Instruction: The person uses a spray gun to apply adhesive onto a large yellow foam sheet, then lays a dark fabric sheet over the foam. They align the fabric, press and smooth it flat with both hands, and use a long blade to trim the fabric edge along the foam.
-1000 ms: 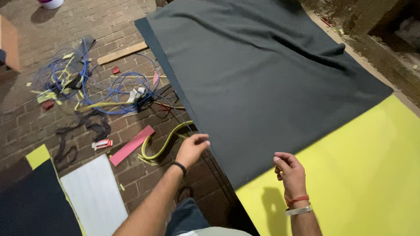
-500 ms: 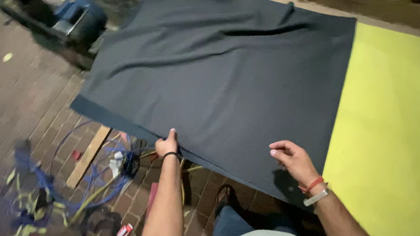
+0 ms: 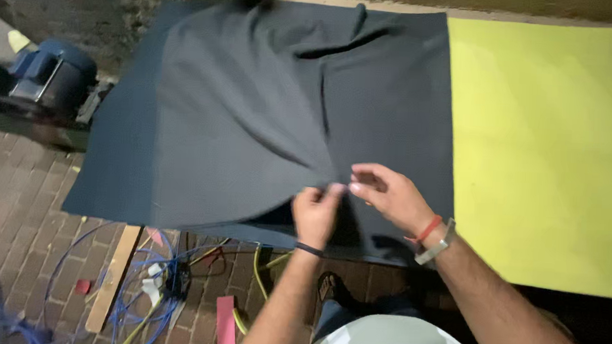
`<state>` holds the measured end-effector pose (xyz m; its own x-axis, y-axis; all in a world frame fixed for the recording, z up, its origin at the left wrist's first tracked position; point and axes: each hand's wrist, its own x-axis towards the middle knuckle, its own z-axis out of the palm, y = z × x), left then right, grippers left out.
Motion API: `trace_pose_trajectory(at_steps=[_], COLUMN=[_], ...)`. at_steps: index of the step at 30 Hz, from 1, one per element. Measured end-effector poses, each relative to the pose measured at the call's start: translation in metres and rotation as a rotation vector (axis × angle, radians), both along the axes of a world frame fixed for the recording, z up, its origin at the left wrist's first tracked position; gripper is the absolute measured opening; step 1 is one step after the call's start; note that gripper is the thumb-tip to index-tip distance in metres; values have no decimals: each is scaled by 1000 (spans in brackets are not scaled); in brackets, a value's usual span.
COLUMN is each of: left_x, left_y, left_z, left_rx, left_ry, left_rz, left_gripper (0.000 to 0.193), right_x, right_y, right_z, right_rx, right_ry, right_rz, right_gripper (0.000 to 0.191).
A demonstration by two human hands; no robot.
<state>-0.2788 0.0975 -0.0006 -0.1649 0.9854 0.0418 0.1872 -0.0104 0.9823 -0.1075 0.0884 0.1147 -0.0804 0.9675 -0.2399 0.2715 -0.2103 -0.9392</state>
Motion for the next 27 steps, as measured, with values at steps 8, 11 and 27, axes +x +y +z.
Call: trace_pose_trajectory(at_steps=[8,11,27], left_x=[67,67,51], left_y=[-47,-59,9], left_z=[87,80,-19], left_rx=[334,303,-540], left_ry=[280,271,-1230], left_rz=[-480,-658,24], left_gripper=[15,35,37], right_x=[31,52,278], right_y=[2,-11,-38], right_z=[50,57,76], right_rx=[45,-50,710], right_ry=[-754,-788,-467], right_rz=[78,-42,-365], right_gripper=[50,31,13])
